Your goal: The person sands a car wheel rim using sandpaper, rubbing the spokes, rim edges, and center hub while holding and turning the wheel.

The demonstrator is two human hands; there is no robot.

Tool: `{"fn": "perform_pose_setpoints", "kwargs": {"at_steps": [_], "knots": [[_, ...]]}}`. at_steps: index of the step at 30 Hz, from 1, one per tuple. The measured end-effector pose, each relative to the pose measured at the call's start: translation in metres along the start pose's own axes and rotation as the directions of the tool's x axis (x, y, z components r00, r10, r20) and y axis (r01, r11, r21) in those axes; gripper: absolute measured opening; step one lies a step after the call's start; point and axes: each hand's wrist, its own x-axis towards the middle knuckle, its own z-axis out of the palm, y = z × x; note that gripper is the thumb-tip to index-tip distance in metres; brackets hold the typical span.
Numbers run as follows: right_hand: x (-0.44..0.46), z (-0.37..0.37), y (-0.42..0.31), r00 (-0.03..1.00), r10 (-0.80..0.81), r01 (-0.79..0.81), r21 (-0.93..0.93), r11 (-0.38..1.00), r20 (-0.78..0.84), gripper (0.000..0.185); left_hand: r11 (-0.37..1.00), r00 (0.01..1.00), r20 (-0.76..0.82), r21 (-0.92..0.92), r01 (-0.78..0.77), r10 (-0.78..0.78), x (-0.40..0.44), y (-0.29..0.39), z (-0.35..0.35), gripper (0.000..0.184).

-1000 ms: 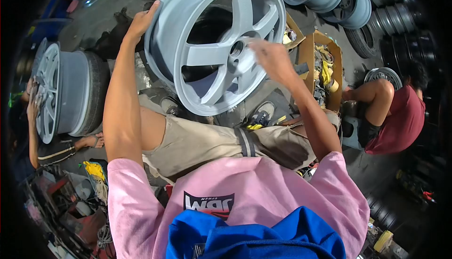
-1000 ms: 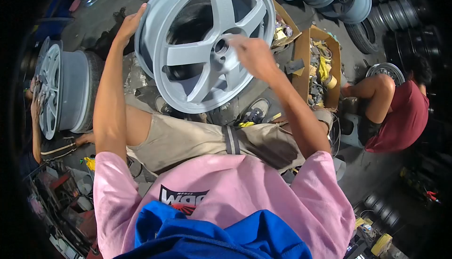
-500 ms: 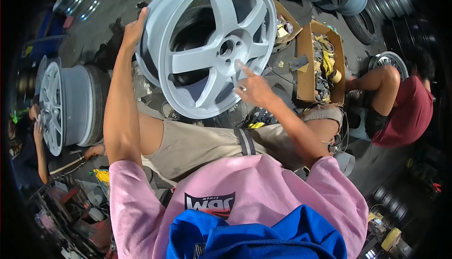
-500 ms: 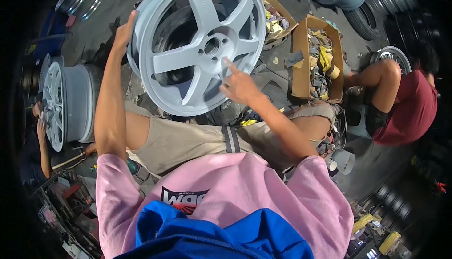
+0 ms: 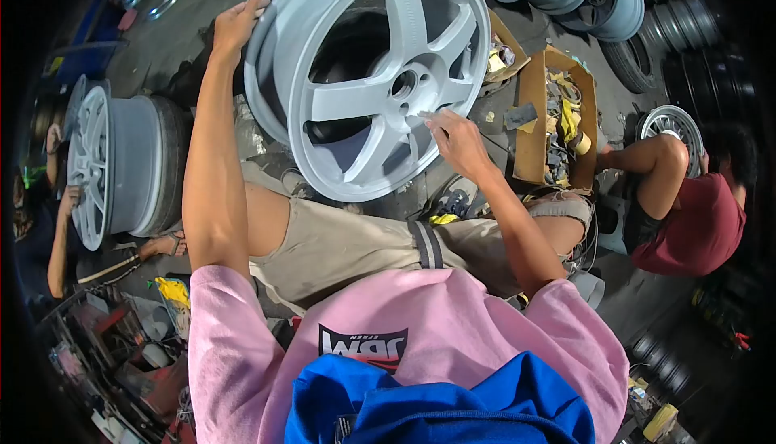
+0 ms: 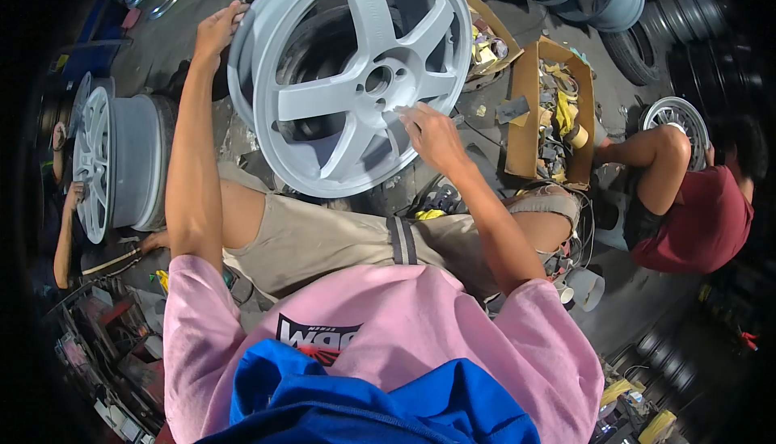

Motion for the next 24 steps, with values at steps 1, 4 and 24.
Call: {"fn": "perform_pose_setpoints", "kwargs": {"at_steps": [1,4,24], "knots": [[0.001,0.0,-0.005,1.0,-0.023,0.023,-0.028,0.999,-0.013,0.027,1.0,1.0,-0.004,0.002,0.001,-0.001,-0.001,-0.001,-0.004,0.046],[0.008,0.004,-0.004,0.996,-0.069,0.063,-0.089,0.994,-0.063,0.026,1.0,0.999,0.034,-0.003,-0.009,0.009,-0.009,0.004,-0.017,0.047],[0.081,-0.045,-0.084,0.907,-0.413,0.394,-0.494,0.775,0.076,0.029,0.803,0.981,0.07,0.565,-0.189,0.181,-0.067,0.018,-0.028,0.06]]}}
